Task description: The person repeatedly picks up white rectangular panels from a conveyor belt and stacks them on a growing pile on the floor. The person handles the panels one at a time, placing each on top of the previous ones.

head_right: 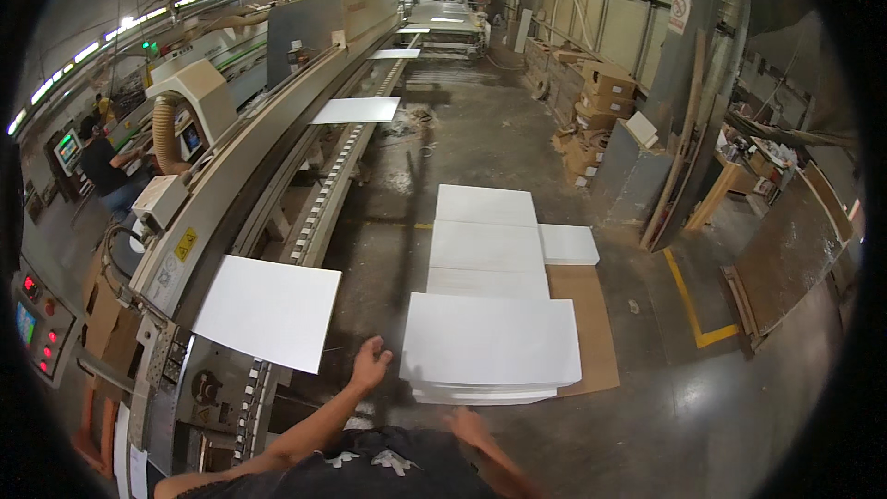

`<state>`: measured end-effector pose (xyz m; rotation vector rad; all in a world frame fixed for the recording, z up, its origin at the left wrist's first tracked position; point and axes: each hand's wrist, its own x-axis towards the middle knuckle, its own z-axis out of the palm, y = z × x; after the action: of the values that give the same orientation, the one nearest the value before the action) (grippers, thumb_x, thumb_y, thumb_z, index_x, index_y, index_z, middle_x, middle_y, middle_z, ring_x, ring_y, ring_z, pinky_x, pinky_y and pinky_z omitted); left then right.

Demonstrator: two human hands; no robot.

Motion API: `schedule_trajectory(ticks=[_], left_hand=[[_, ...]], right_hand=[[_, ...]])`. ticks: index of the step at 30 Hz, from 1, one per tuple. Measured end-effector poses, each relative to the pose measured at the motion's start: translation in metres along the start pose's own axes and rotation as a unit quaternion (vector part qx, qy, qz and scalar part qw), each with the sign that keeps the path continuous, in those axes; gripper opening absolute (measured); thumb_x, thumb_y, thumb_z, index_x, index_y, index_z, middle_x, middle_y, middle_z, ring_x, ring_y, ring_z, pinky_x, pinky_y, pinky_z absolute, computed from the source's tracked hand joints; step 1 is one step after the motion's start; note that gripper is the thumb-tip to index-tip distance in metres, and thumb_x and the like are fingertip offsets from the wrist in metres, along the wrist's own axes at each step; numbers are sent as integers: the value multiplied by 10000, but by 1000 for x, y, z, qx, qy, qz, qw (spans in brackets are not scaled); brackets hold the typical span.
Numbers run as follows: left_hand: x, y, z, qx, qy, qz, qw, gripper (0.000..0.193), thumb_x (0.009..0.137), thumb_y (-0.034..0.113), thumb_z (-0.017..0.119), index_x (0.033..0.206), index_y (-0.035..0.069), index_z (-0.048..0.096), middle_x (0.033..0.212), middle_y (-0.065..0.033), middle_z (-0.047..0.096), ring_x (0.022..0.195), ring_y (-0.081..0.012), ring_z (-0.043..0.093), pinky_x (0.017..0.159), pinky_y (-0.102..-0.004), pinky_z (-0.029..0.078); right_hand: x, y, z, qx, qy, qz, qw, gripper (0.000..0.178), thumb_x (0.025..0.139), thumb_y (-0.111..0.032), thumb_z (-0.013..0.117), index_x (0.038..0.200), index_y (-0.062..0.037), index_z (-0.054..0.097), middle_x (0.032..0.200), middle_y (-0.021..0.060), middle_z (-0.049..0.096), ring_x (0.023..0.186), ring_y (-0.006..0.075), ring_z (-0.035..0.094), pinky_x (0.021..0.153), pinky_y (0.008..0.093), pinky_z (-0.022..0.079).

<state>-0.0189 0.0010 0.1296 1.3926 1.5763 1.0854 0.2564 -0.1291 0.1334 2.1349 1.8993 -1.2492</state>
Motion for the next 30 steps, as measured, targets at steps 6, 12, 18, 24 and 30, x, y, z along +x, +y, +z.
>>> schedule_trajectory(ticks=[6,12,18,24,30], left_hand=[[13,-57,106,82,-141,-249,955,848,797,398,745,1418,-82,424,1451,-281,445,1345,-391,450,1130,-407,372],[-6,-43,111,114,-82,-348,927,679,745,342,798,1314,63,554,1383,-238,459,1202,-394,531,1061,-455,436],[-43,-67,119,-81,-212,-546,806,453,854,234,747,1230,45,576,1172,-149,594,998,-296,621,770,-423,567],[-59,-99,116,-55,-193,-448,871,266,910,130,729,1098,79,549,797,-66,609,715,-195,613,590,-336,512],[-85,-81,36,-1,-189,-324,927,300,860,147,784,959,50,517,779,-74,613,660,-178,611,516,-340,502]], right_hand=[[-91,163,30,144,203,193,949,432,902,-438,579,994,-26,669,866,208,690,800,396,674,765,464,534],[-143,162,82,328,211,413,823,415,915,-407,576,1044,-25,670,843,150,693,794,340,668,767,444,523],[-131,158,97,234,109,321,911,300,966,-334,512,997,-93,688,856,177,685,932,336,667,787,487,531],[-114,161,58,271,269,248,890,416,917,-389,636,1002,18,646,816,121,702,698,229,683,716,352,534],[-54,172,-24,175,293,219,914,384,919,-345,656,1066,10,641,988,177,696,931,322,666,854,428,509]])
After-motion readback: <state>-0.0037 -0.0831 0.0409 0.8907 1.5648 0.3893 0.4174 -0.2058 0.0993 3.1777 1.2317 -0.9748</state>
